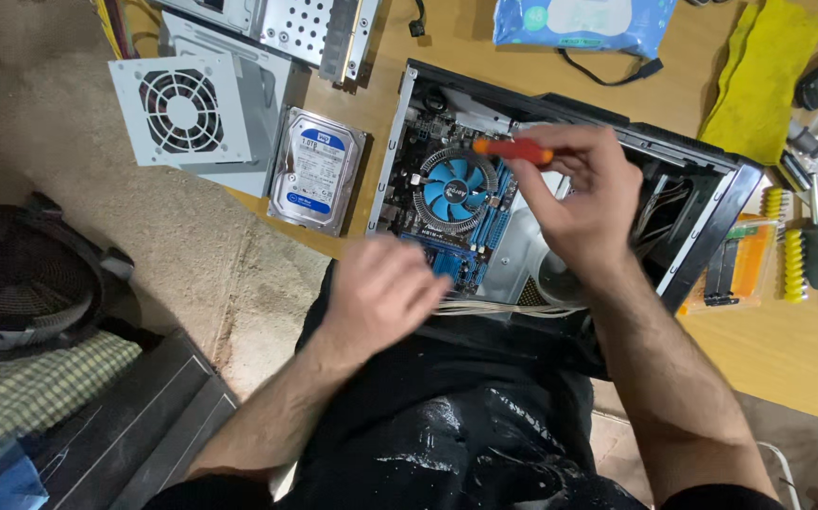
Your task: The person places a motherboard with a blue CPU cooler into an open computer case and secures it using a screwdriver and screws. The person repeatedly picks up screws, aligns the board, and tightens screws at multiple mounting points.
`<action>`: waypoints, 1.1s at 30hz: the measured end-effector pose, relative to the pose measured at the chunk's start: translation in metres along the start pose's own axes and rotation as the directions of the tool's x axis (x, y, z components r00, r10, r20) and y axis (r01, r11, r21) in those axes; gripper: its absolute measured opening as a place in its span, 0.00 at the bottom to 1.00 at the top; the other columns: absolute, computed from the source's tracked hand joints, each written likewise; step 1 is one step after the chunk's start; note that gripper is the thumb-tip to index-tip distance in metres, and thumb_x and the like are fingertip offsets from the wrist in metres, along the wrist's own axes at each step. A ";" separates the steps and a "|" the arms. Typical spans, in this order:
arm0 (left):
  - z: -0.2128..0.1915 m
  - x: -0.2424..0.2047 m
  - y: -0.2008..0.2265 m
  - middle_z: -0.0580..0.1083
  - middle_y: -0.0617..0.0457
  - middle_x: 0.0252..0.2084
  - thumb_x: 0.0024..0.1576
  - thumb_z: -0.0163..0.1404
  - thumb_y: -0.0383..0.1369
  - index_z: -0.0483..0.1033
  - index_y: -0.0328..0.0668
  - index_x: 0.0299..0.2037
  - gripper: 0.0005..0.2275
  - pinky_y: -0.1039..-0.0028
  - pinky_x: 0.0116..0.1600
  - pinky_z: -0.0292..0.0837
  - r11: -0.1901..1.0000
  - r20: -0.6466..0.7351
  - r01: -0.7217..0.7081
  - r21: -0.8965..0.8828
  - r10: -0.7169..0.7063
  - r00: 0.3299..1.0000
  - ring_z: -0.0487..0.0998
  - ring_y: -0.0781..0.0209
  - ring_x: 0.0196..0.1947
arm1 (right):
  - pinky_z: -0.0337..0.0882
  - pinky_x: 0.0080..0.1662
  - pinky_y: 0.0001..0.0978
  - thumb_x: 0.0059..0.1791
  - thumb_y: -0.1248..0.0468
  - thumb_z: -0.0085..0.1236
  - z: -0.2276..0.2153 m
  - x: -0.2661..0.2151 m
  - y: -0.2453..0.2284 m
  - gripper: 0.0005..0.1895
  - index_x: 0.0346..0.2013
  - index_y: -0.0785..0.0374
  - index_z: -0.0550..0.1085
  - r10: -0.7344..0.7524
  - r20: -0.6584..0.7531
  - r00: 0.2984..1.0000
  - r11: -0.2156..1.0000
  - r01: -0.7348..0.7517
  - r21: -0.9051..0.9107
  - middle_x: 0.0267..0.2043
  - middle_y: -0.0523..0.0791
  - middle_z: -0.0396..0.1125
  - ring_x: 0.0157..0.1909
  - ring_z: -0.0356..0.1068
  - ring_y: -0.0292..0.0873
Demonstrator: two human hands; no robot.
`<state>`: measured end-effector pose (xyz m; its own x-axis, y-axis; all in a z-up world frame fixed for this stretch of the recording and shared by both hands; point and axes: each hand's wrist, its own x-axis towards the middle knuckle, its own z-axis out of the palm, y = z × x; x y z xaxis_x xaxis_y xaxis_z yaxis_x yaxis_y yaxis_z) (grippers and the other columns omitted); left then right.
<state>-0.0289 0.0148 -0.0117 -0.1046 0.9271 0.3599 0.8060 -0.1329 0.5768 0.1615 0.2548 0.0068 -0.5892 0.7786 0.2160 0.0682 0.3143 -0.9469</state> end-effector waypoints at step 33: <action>-0.021 0.030 -0.015 0.76 0.38 0.64 0.73 0.68 0.32 0.83 0.36 0.53 0.08 0.46 0.66 0.81 0.980 -0.078 0.200 0.024 -0.198 0.977 0.81 0.37 0.63 | 0.87 0.65 0.43 0.66 0.80 0.72 0.040 0.039 0.002 0.11 0.61 0.72 0.78 -0.213 0.344 0.914 0.861 0.342 -0.376 0.64 0.57 0.82 0.66 0.86 0.55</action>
<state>-0.0563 0.0373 0.0059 -0.3066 0.9051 0.2947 0.7827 0.0636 0.6192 0.1069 0.2641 0.0036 -0.8305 0.4579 0.3173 0.1594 0.7411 -0.6521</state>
